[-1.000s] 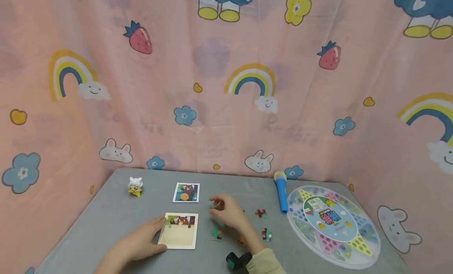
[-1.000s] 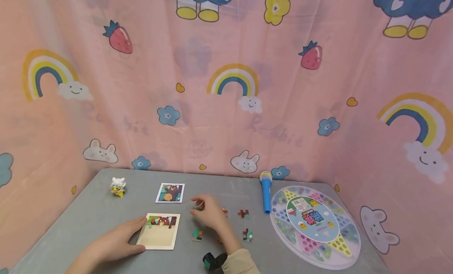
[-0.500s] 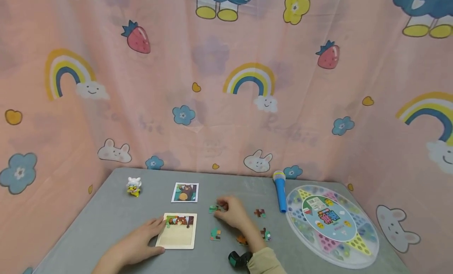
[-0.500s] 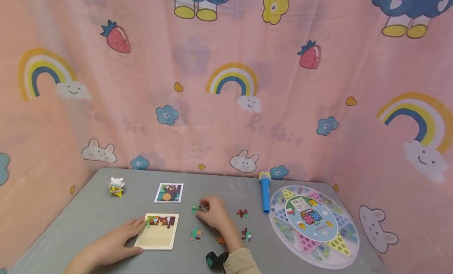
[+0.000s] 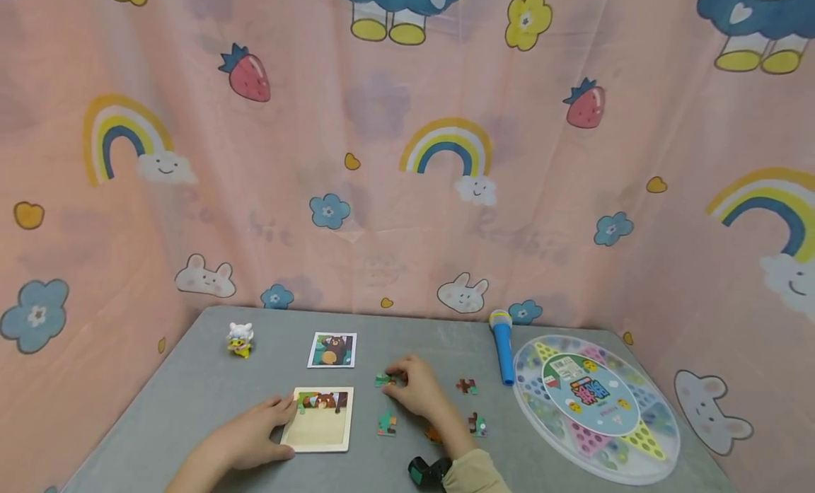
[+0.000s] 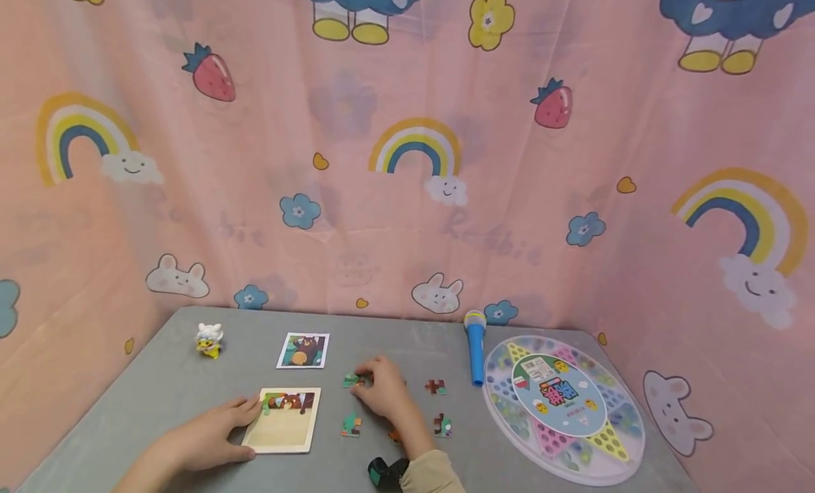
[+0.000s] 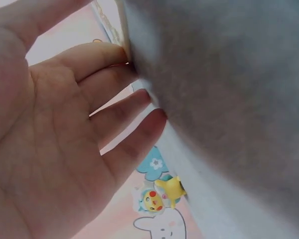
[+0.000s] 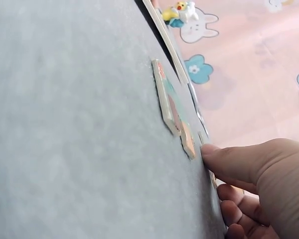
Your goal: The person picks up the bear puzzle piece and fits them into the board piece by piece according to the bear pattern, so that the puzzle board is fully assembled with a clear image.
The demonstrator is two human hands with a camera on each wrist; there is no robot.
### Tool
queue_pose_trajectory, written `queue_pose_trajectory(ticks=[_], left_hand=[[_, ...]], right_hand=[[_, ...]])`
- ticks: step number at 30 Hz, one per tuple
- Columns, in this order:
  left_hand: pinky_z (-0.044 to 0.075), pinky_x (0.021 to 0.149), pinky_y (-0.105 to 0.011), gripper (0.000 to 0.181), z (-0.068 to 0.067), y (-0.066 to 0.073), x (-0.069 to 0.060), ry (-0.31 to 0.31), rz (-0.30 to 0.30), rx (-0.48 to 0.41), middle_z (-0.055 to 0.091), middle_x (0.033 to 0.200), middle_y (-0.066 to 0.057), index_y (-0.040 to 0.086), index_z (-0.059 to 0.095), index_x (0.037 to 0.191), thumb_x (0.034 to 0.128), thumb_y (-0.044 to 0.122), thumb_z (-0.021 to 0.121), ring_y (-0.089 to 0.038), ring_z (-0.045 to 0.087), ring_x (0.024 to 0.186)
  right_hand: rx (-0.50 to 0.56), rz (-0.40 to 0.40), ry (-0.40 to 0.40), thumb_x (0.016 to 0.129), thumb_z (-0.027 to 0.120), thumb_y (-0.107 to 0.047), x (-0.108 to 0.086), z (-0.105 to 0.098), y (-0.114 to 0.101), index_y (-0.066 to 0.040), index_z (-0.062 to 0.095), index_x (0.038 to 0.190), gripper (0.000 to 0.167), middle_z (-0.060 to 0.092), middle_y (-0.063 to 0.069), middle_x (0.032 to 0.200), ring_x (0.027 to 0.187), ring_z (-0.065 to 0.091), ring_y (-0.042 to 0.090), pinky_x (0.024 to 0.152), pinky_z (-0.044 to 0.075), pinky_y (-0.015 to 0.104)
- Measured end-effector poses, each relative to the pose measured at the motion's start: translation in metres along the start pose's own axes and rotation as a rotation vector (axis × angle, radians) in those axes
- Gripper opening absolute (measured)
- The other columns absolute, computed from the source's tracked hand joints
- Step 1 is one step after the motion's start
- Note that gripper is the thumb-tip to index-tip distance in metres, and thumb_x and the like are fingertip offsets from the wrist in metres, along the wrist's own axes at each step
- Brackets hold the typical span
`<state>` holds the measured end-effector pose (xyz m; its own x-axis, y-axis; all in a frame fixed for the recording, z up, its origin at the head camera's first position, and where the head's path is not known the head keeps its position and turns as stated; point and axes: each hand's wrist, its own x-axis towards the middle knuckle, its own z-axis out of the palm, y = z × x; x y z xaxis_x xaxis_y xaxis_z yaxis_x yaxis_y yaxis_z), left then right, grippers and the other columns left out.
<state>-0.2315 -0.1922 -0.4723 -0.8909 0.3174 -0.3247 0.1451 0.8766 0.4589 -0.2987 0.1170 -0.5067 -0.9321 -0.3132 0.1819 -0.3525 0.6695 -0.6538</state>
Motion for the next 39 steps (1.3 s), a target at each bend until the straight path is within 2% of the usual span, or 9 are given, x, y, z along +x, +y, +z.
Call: queue_pose_trajectory(ticks=[8,17,23,29,34,39], left_hand=[[0.032,0.119,-0.069,0.08,-0.002,0.004,0.0,-0.013,-0.007,0.031,0.049,0.16,-0.024,-0.005,0.056,0.15,0.0873,0.034,0.088,-0.053,0.038,0.149],[0.034,0.117,-0.07,0.08,0.001,0.001,0.001,0.003,0.001,0.036,0.051,0.158,-0.024,-0.005,0.058,0.148,0.0859,0.034,0.088,-0.053,0.04,0.148],[0.034,0.117,-0.071,0.08,0.001,0.001,0.001,0.004,-0.004,0.028,0.051,0.158,-0.024,-0.005,0.058,0.148,0.0859,0.034,0.089,-0.053,0.04,0.148],[0.034,0.117,-0.071,0.08,0.0,0.001,-0.001,0.013,-0.003,0.019,0.051,0.158,-0.024,-0.005,0.058,0.148,0.0854,0.035,0.089,-0.054,0.04,0.147],[0.034,0.117,-0.071,0.081,0.0,0.002,-0.002,0.022,-0.001,0.018,0.051,0.158,-0.023,-0.004,0.058,0.148,0.0853,0.035,0.089,-0.053,0.041,0.147],[0.033,0.118,-0.07,0.08,-0.002,0.002,-0.002,0.016,0.006,0.014,0.05,0.16,-0.022,-0.004,0.057,0.15,0.0866,0.035,0.088,-0.052,0.04,0.149]], right_hand=[[-0.016,0.002,0.014,0.094,0.082,-0.014,-0.001,0.002,-0.003,-0.003,0.077,0.111,0.021,0.061,0.006,0.106,0.089,0.051,0.016,0.074,0.046,0.03],[-0.001,0.008,0.005,0.096,0.08,-0.014,-0.002,0.001,-0.004,-0.002,0.075,0.112,0.02,0.062,0.005,0.104,0.088,0.053,0.015,0.075,0.048,0.03],[0.042,-0.026,-0.012,0.097,0.078,-0.012,0.0,-0.012,-0.006,0.0,0.074,0.111,0.019,0.069,0.004,0.096,0.08,0.053,0.011,0.069,0.046,0.027],[0.043,-0.039,-0.039,0.102,0.073,-0.016,0.001,-0.03,-0.014,-0.002,0.074,0.119,0.022,0.069,0.002,0.101,0.086,0.056,0.012,0.072,0.049,0.027],[0.037,-0.057,-0.005,0.102,0.073,-0.015,-0.001,-0.044,-0.024,-0.004,0.074,0.122,0.023,0.068,0.003,0.103,0.092,0.057,0.017,0.075,0.049,0.03],[0.004,-0.087,0.023,0.101,0.074,-0.016,-0.002,-0.046,-0.029,-0.005,0.074,0.12,0.022,0.069,0.003,0.102,0.091,0.058,0.017,0.076,0.05,0.03]])
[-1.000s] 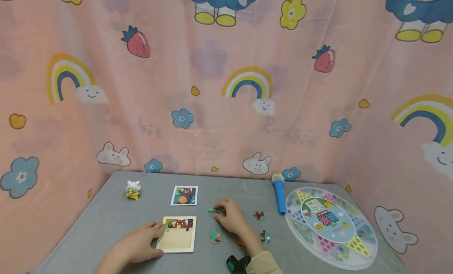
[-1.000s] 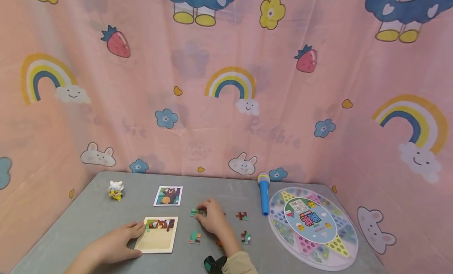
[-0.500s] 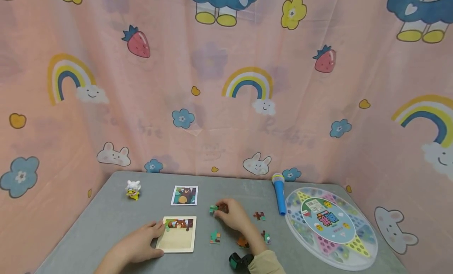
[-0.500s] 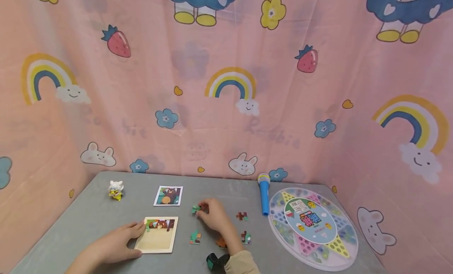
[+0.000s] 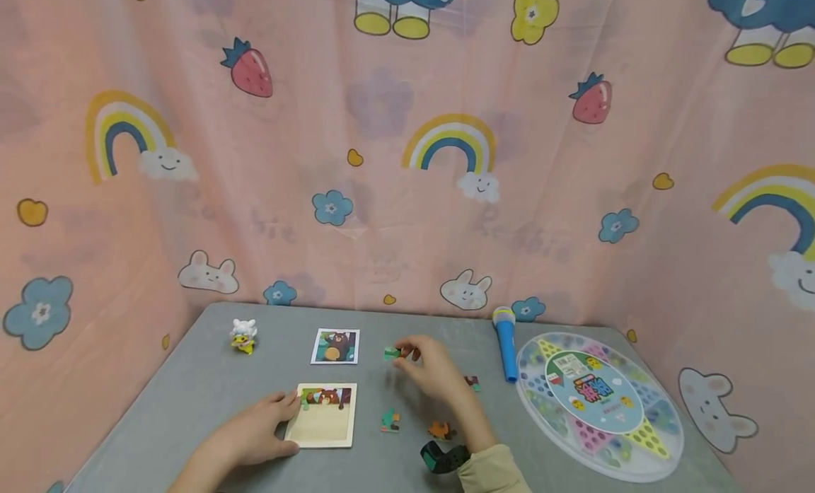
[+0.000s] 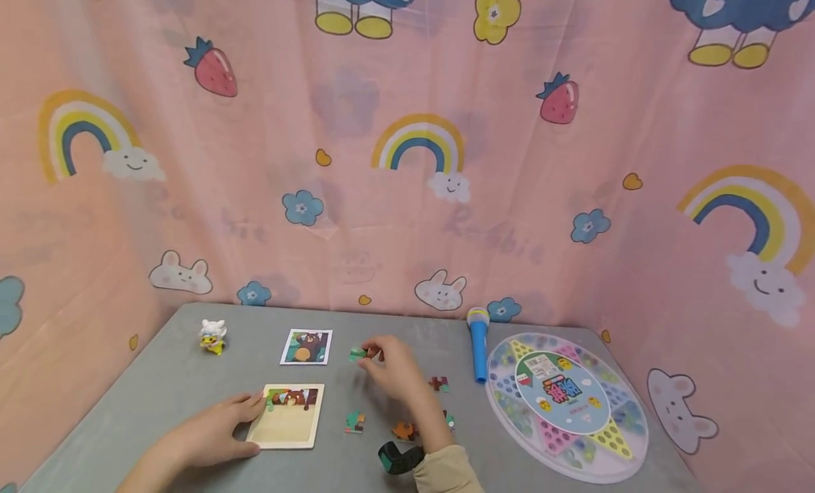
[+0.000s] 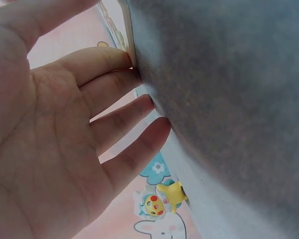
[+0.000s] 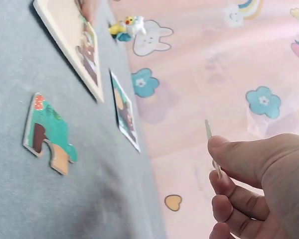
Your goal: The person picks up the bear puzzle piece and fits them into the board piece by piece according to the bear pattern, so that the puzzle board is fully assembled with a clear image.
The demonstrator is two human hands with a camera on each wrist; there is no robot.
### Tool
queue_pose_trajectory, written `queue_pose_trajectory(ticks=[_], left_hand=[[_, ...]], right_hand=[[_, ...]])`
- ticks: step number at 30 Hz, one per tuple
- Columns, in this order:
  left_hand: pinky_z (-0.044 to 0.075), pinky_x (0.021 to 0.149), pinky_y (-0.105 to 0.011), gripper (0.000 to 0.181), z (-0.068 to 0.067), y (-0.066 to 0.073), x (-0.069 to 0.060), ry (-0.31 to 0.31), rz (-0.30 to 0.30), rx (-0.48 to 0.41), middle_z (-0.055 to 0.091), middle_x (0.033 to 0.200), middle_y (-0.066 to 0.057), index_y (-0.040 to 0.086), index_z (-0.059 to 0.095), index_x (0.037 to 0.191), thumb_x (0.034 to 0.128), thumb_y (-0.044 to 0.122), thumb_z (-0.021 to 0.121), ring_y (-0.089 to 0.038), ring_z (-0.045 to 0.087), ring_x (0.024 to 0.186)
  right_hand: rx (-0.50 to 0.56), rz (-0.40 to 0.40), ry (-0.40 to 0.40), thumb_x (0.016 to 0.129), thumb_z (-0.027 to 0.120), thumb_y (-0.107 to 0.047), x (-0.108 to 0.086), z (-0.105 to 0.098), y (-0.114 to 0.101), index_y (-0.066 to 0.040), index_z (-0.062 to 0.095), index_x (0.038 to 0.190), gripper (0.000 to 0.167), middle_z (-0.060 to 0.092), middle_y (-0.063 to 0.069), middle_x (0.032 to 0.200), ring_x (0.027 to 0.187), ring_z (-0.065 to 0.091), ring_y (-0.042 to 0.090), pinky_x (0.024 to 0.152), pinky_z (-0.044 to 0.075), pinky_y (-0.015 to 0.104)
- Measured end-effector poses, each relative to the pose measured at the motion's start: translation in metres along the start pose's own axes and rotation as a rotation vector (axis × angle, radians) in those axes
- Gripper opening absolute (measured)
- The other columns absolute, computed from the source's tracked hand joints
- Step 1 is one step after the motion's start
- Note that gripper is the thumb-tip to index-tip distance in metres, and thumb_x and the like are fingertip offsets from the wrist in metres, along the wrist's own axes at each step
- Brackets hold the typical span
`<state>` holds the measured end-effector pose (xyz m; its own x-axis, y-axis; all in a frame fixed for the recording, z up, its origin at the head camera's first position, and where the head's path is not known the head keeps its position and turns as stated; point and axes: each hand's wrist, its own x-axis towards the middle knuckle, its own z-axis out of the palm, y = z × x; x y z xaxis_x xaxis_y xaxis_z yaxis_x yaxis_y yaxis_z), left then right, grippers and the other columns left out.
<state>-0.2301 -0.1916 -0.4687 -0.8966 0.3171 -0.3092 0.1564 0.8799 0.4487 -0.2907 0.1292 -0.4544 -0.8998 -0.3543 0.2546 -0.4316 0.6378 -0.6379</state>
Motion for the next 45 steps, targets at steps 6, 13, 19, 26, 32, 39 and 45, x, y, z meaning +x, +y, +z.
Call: queue_pose_trajectory(ticks=[6,13,19,26,32,39,45], left_hand=[[0.034,0.118,-0.069,0.081,0.0,-0.001,0.001,0.001,0.012,0.0,0.049,0.16,-0.022,-0.004,0.056,0.15,0.0866,0.034,0.088,-0.051,0.04,0.149],[0.034,0.117,-0.071,0.081,-0.001,-0.003,-0.001,0.023,0.007,0.001,0.05,0.159,-0.024,-0.004,0.056,0.15,0.0859,0.034,0.089,-0.053,0.04,0.149],[0.034,0.116,-0.071,0.082,-0.004,-0.001,-0.001,0.05,0.006,0.005,0.05,0.158,-0.025,-0.004,0.056,0.15,0.0858,0.035,0.089,-0.053,0.04,0.148],[0.035,0.117,-0.071,0.082,-0.005,0.001,-0.003,0.047,0.0,0.008,0.052,0.157,-0.025,-0.004,0.056,0.15,0.0855,0.036,0.089,-0.052,0.04,0.148],[0.034,0.117,-0.071,0.082,-0.003,-0.003,-0.002,0.036,0.006,-0.001,0.051,0.158,-0.024,-0.004,0.056,0.15,0.0857,0.036,0.089,-0.053,0.04,0.148],[0.034,0.116,-0.072,0.082,-0.001,-0.007,-0.004,0.015,0.024,-0.012,0.051,0.157,-0.027,-0.005,0.055,0.151,0.0856,0.031,0.089,-0.055,0.04,0.147],[0.034,0.117,-0.07,0.082,-0.001,-0.008,-0.004,0.023,0.046,-0.026,0.049,0.16,-0.024,-0.004,0.054,0.152,0.0856,0.03,0.089,-0.052,0.039,0.149]], right_hand=[[-0.018,-0.011,0.003,0.101,0.075,-0.015,0.0,0.005,0.002,-0.005,0.075,0.119,0.021,0.07,0.003,0.102,0.089,0.058,0.016,0.076,0.05,0.029],[-0.005,0.0,-0.002,0.1,0.076,-0.017,0.003,0.01,0.002,-0.005,0.075,0.119,0.022,0.069,0.003,0.102,0.091,0.059,0.016,0.075,0.051,0.029],[-0.03,-0.016,-0.001,0.1,0.076,-0.017,0.01,0.011,-0.005,-0.005,0.076,0.118,0.022,0.069,0.002,0.101,0.09,0.06,0.016,0.075,0.052,0.028],[-0.014,-0.043,-0.021,0.099,0.077,-0.014,0.008,0.02,-0.016,-0.002,0.075,0.115,0.021,0.07,0.005,0.098,0.087,0.061,0.019,0.074,0.051,0.028],[0.006,-0.036,-0.022,0.098,0.077,-0.012,0.008,0.037,-0.025,0.0,0.076,0.113,0.019,0.069,0.004,0.095,0.081,0.056,0.012,0.069,0.048,0.025],[0.052,-0.012,-0.071,0.097,0.079,-0.014,0.007,0.066,-0.046,-0.002,0.077,0.112,0.019,0.067,-0.001,0.09,0.069,0.048,0.002,0.058,0.042,0.02],[0.103,0.011,-0.151,0.094,0.082,-0.012,0.008,0.088,-0.063,-0.001,0.078,0.108,0.018,0.065,-0.005,0.083,0.067,0.048,0.0,0.059,0.043,0.018]])
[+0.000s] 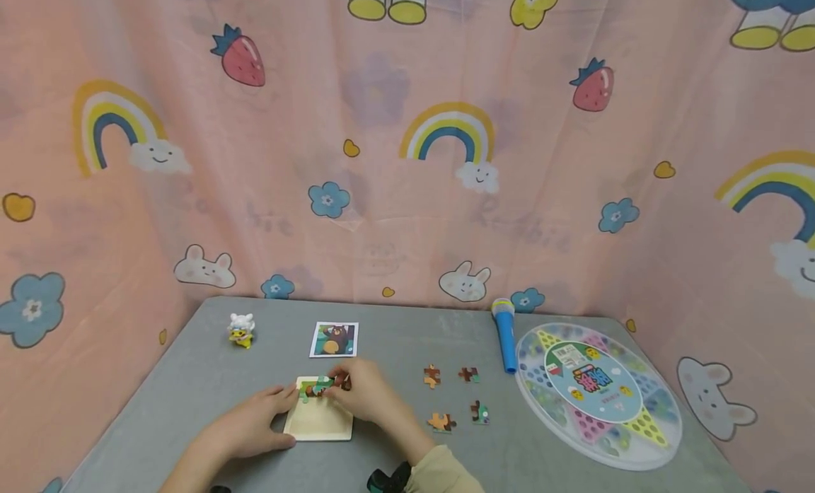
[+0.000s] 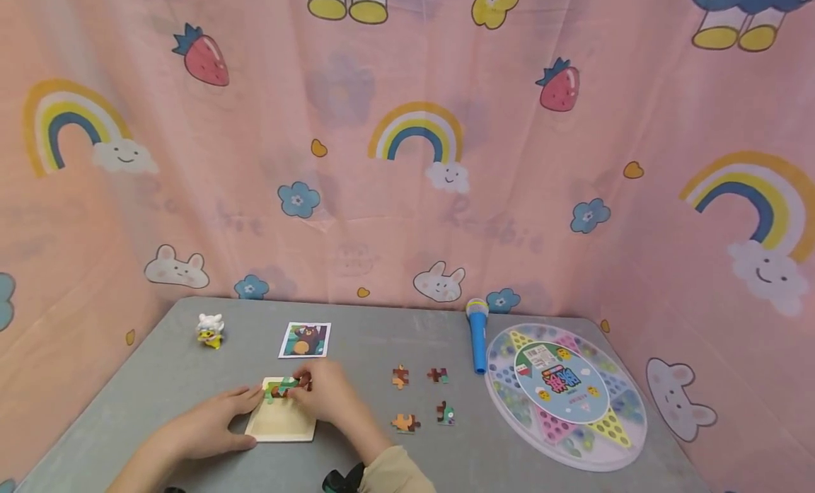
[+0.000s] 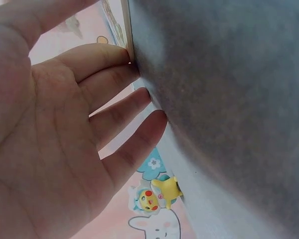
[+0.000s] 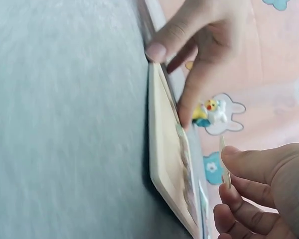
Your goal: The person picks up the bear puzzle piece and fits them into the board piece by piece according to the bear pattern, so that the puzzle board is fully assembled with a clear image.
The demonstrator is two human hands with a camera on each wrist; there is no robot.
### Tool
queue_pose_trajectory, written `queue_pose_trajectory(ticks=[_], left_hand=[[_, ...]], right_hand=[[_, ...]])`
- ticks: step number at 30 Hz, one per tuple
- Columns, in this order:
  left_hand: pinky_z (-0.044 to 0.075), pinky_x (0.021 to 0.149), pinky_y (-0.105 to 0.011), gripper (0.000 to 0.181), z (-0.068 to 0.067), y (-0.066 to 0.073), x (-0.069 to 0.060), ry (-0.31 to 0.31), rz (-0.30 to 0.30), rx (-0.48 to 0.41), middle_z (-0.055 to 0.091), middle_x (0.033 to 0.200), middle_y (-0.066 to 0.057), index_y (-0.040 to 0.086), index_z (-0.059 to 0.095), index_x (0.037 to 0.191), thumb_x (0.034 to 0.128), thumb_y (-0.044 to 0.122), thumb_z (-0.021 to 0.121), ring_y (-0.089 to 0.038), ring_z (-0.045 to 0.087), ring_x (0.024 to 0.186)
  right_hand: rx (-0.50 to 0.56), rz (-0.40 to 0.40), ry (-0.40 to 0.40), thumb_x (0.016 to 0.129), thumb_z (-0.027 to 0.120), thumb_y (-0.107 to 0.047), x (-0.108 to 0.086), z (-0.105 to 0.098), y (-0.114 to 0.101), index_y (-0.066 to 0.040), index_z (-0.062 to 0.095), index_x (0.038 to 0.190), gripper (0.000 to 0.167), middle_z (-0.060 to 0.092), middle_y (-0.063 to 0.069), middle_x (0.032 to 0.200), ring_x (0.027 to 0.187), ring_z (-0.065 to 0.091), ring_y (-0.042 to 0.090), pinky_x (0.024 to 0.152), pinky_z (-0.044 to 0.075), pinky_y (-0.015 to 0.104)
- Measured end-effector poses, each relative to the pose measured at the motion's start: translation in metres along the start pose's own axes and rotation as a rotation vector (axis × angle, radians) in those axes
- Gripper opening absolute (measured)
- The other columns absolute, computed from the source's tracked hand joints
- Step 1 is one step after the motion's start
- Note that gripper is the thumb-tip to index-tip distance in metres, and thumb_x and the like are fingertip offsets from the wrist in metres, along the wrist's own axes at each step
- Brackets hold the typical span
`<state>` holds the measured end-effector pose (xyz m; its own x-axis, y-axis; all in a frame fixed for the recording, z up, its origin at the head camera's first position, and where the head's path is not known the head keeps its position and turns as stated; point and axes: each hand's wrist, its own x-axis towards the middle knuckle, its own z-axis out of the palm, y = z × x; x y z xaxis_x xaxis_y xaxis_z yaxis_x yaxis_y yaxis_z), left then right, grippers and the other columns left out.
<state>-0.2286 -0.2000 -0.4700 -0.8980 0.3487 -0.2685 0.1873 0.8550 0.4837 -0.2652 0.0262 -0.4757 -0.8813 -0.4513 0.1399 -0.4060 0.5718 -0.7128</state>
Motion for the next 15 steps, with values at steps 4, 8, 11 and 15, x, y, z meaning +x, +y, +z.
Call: queue_pose_trajectory(ticks=[4,8,11,15], left_hand=[[0.035,0.116,-0.071,0.082,-0.001,-0.003,-0.002,0.006,0.031,-0.009,0.05,0.158,-0.026,-0.004,0.054,0.152,0.086,0.029,0.089,-0.053,0.04,0.148],[0.035,0.116,-0.07,0.082,-0.002,-0.004,-0.002,0.008,0.044,-0.019,0.052,0.156,-0.027,-0.003,0.054,0.153,0.086,0.028,0.089,-0.053,0.041,0.147],[0.035,0.117,-0.069,0.082,-0.002,-0.004,-0.002,0.01,0.043,-0.019,0.052,0.156,-0.025,-0.003,0.053,0.153,0.0859,0.028,0.089,-0.051,0.041,0.148],[0.034,0.118,-0.069,0.083,-0.001,-0.005,-0.002,0.01,0.04,-0.019,0.052,0.158,-0.024,-0.004,0.053,0.153,0.086,0.028,0.089,-0.051,0.04,0.149]], right_hand=[[0.02,-0.016,-0.039,0.092,0.083,-0.01,0.003,0.011,-0.006,-0.001,0.078,0.102,0.014,0.063,-0.007,0.078,0.066,0.048,-0.002,0.06,0.043,0.016],[0.018,-0.03,-0.069,0.09,0.085,-0.011,0.004,0.019,-0.006,-0.003,0.08,0.101,0.015,0.062,-0.007,0.079,0.068,0.049,-0.002,0.063,0.044,0.015],[-0.019,-0.041,-0.086,0.089,0.086,-0.014,0.004,0.024,-0.004,-0.007,0.081,0.104,0.017,0.063,-0.007,0.083,0.074,0.05,-0.002,0.069,0.044,0.015],[-0.066,-0.064,-0.094,0.09,0.086,-0.02,0.005,0.029,0.001,-0.013,0.082,0.107,0.018,0.063,-0.011,0.086,0.078,0.05,-0.003,0.073,0.043,0.014]])
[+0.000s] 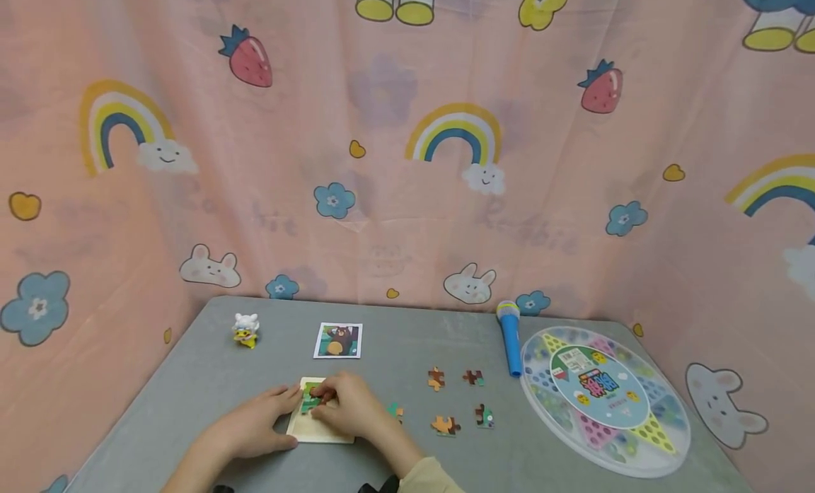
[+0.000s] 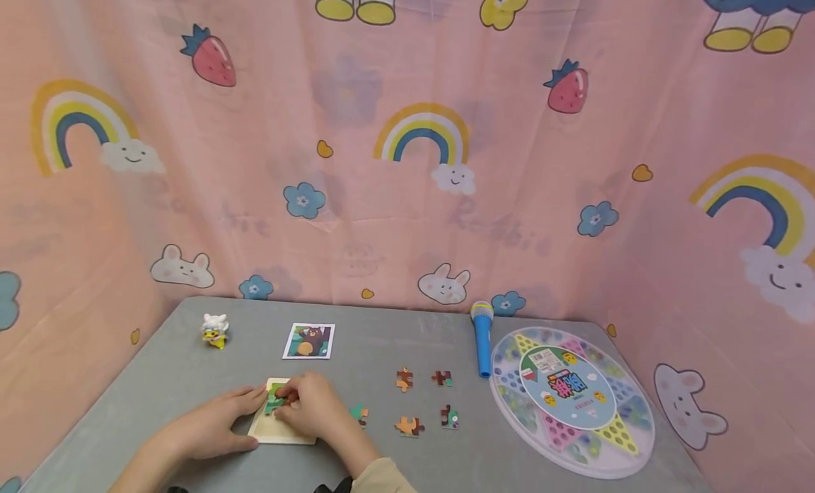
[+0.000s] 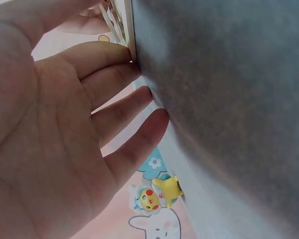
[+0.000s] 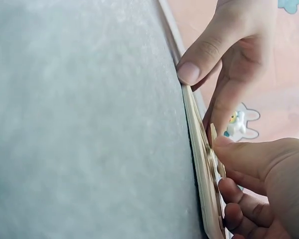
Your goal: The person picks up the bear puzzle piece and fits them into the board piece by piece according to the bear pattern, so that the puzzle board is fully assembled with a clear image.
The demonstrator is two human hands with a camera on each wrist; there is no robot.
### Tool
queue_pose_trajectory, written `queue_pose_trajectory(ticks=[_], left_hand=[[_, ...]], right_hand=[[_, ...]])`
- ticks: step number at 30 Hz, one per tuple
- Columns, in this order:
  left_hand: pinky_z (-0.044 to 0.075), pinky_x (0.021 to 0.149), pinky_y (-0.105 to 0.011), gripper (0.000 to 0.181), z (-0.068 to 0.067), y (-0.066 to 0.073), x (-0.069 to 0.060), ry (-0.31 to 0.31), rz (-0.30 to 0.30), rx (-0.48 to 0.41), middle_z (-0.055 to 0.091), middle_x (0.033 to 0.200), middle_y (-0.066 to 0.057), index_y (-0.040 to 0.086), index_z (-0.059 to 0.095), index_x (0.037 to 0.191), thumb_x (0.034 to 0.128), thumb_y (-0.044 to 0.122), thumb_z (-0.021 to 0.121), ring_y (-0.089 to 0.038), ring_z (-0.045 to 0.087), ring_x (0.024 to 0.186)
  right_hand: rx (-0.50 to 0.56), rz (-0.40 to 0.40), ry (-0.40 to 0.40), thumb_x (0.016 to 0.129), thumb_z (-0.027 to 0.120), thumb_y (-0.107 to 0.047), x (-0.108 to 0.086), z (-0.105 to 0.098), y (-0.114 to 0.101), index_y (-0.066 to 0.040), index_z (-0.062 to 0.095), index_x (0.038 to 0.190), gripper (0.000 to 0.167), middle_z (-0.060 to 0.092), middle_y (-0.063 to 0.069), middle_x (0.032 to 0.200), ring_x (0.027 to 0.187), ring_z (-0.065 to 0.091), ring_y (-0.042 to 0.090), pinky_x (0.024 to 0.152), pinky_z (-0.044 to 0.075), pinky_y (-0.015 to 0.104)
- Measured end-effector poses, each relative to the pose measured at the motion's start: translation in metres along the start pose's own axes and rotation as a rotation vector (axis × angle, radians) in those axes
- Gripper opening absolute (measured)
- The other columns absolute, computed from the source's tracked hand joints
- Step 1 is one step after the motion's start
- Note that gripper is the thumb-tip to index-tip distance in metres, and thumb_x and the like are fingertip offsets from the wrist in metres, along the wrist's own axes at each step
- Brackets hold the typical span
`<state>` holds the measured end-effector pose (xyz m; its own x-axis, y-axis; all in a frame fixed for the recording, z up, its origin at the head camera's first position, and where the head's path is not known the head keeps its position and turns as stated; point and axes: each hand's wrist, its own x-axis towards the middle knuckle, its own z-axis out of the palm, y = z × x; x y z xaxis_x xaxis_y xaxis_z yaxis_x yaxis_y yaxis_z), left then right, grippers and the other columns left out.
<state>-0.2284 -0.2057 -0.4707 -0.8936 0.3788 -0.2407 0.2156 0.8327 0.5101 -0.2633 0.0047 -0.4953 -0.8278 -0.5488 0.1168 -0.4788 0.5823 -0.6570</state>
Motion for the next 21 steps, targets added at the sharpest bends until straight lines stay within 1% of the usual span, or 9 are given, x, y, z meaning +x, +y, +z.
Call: queue_pose_trajectory(ticks=[5,10,13,16,19,21], left_hand=[[0.034,0.118,-0.069,0.083,0.0003,0.0003,-0.0005,0.003,0.015,-0.003,0.049,0.16,-0.024,-0.005,0.052,0.153,0.0861,0.027,0.089,-0.051,0.039,0.15],[0.035,0.117,-0.07,0.08,-0.0038,0.0018,-0.0048,0.006,0.042,-0.019,0.048,0.161,-0.024,-0.005,0.052,0.153,0.087,0.022,0.088,-0.051,0.042,0.148],[0.036,0.116,-0.07,0.074,-0.0073,0.0036,-0.0074,-0.012,0.068,-0.022,0.048,0.161,-0.023,-0.003,0.055,0.151,0.0884,0.021,0.086,-0.052,0.044,0.146],[0.039,0.113,-0.071,0.067,-0.0089,0.0059,-0.0084,-0.036,0.09,-0.006,0.05,0.16,-0.021,-0.001,0.06,0.148,0.0895,0.02,0.085,-0.052,0.046,0.144],[0.041,0.112,-0.07,0.062,-0.0083,0.0084,-0.0081,-0.044,0.089,0.019,0.053,0.158,-0.019,0.001,0.064,0.145,0.0896,0.02,0.085,-0.051,0.048,0.142],[0.041,0.112,-0.069,0.061,-0.007,0.0097,-0.0076,-0.041,0.075,0.029,0.054,0.158,-0.017,0.002,0.065,0.144,0.0897,0.02,0.085,-0.05,0.049,0.142]], right_hand=[[-0.013,-0.032,0.015,0.092,0.085,-0.022,0.0007,0.0039,0.0049,-0.014,0.082,0.109,0.019,0.062,-0.012,0.086,0.078,0.048,-0.004,0.072,0.042,0.014],[-0.007,-0.034,0.028,0.092,0.085,-0.024,-0.0002,0.0049,0.0051,-0.015,0.082,0.111,0.021,0.064,-0.013,0.089,0.08,0.049,-0.004,0.075,0.043,0.015],[-0.015,-0.033,0.034,0.092,0.085,-0.025,-0.0009,0.0047,0.0045,-0.016,0.082,0.11,0.02,0.064,-0.012,0.089,0.081,0.05,-0.002,0.076,0.043,0.016],[-0.06,-0.044,0.04,0.092,0.085,-0.027,-0.0012,0.0055,0.0051,-0.017,0.082,0.109,0.019,0.063,-0.013,0.087,0.08,0.049,-0.002,0.075,0.042,0.016],[-0.092,-0.061,0.04,0.092,0.085,-0.028,-0.0016,0.0062,0.0058,-0.018,0.082,0.109,0.019,0.061,-0.013,0.086,0.079,0.047,-0.002,0.074,0.04,0.016],[-0.09,-0.069,0.037,0.092,0.085,-0.027,-0.002,0.006,0.0063,-0.018,0.082,0.109,0.019,0.061,-0.012,0.086,0.079,0.047,-0.002,0.074,0.04,0.016]])
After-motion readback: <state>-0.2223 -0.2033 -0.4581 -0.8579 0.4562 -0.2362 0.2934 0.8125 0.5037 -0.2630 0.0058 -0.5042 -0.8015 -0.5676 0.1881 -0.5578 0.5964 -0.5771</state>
